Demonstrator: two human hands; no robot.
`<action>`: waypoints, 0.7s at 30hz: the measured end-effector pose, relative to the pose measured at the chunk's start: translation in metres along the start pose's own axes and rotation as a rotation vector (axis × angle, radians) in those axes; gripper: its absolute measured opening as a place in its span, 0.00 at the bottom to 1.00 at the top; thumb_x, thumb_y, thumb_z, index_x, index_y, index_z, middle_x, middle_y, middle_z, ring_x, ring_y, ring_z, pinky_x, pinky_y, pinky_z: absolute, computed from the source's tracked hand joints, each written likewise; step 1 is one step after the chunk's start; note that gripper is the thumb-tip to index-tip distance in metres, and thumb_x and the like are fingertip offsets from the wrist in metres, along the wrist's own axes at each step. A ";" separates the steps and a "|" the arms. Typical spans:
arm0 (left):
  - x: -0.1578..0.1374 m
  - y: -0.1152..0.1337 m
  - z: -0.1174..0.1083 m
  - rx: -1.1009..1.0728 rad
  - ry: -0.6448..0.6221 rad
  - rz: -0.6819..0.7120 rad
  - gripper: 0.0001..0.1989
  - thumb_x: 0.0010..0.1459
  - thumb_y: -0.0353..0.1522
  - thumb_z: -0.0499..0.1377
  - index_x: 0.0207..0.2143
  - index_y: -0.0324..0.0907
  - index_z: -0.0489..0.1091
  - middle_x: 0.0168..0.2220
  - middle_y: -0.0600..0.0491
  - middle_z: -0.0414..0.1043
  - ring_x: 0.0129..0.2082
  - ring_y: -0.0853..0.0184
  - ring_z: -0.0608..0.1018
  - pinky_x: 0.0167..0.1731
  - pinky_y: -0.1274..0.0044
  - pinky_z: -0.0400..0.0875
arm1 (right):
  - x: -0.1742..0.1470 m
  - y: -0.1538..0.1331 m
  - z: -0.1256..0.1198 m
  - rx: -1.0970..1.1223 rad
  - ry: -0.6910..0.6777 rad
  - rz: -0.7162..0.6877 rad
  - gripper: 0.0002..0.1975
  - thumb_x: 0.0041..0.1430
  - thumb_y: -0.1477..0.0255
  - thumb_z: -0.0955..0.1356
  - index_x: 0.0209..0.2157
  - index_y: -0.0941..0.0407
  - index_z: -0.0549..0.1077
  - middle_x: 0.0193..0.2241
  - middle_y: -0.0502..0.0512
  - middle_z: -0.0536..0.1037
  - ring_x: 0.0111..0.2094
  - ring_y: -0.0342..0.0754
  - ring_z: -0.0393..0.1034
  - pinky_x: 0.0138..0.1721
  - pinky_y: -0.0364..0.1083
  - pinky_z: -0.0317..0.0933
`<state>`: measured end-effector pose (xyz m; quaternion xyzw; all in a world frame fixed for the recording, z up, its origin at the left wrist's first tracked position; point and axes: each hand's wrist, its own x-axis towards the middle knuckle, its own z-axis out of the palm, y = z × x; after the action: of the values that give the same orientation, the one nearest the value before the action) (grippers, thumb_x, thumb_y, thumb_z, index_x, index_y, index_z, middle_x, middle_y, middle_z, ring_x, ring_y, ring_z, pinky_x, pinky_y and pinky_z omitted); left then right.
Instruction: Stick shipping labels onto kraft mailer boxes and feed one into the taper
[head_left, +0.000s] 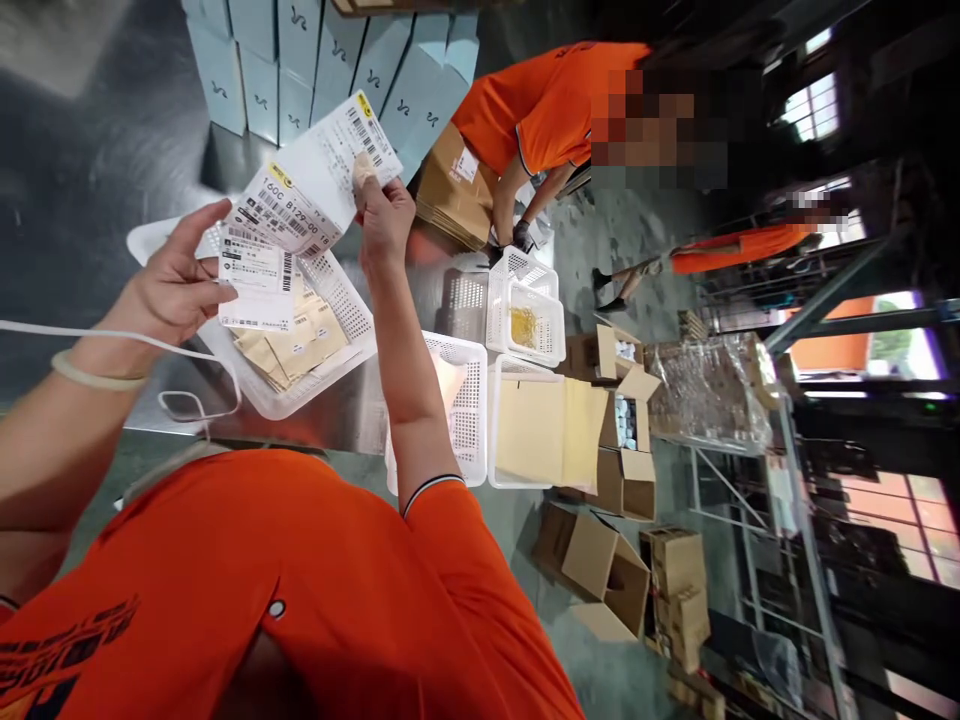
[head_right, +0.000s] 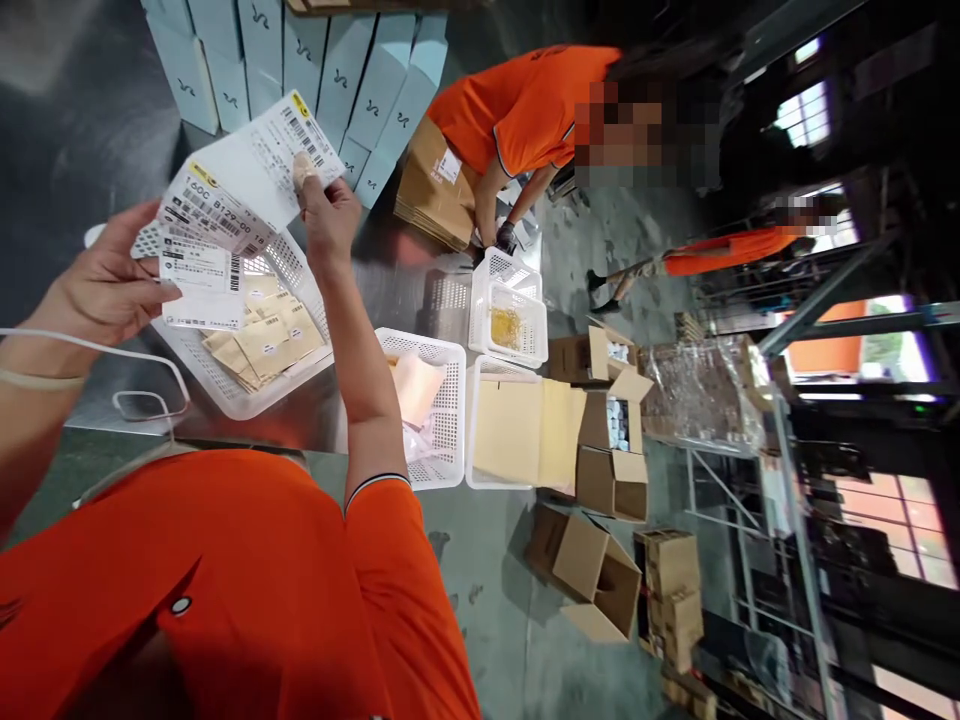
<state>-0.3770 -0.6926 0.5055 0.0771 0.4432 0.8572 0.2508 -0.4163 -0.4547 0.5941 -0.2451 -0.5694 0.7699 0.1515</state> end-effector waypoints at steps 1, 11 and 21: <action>0.000 0.000 -0.003 -0.016 -0.010 -0.030 0.63 0.42 0.16 0.74 0.75 0.44 0.47 0.34 0.53 0.81 0.24 0.68 0.80 0.25 0.81 0.75 | 0.000 0.000 0.000 -0.010 0.001 0.003 0.14 0.71 0.82 0.60 0.30 0.58 0.67 0.14 0.32 0.59 0.16 0.31 0.49 0.22 0.35 0.48; -0.004 0.012 0.010 -0.065 0.055 -0.096 0.58 0.43 0.09 0.65 0.74 0.46 0.51 0.36 0.52 0.82 0.30 0.64 0.84 0.28 0.79 0.80 | 0.016 0.014 -0.007 0.035 -0.053 -0.026 0.13 0.69 0.81 0.62 0.29 0.58 0.69 0.13 0.32 0.59 0.17 0.31 0.49 0.25 0.39 0.47; -0.012 0.023 0.025 0.111 0.135 -0.120 0.48 0.56 0.11 0.53 0.75 0.45 0.47 0.43 0.54 0.82 0.25 0.73 0.81 0.26 0.87 0.73 | 0.012 0.022 -0.010 -0.064 -0.092 -0.175 0.10 0.69 0.77 0.65 0.30 0.60 0.67 0.20 0.39 0.61 0.18 0.31 0.53 0.22 0.36 0.50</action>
<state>-0.3659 -0.6919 0.5402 0.0063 0.5095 0.8181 0.2667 -0.4200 -0.4466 0.5687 -0.1636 -0.6195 0.7454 0.1840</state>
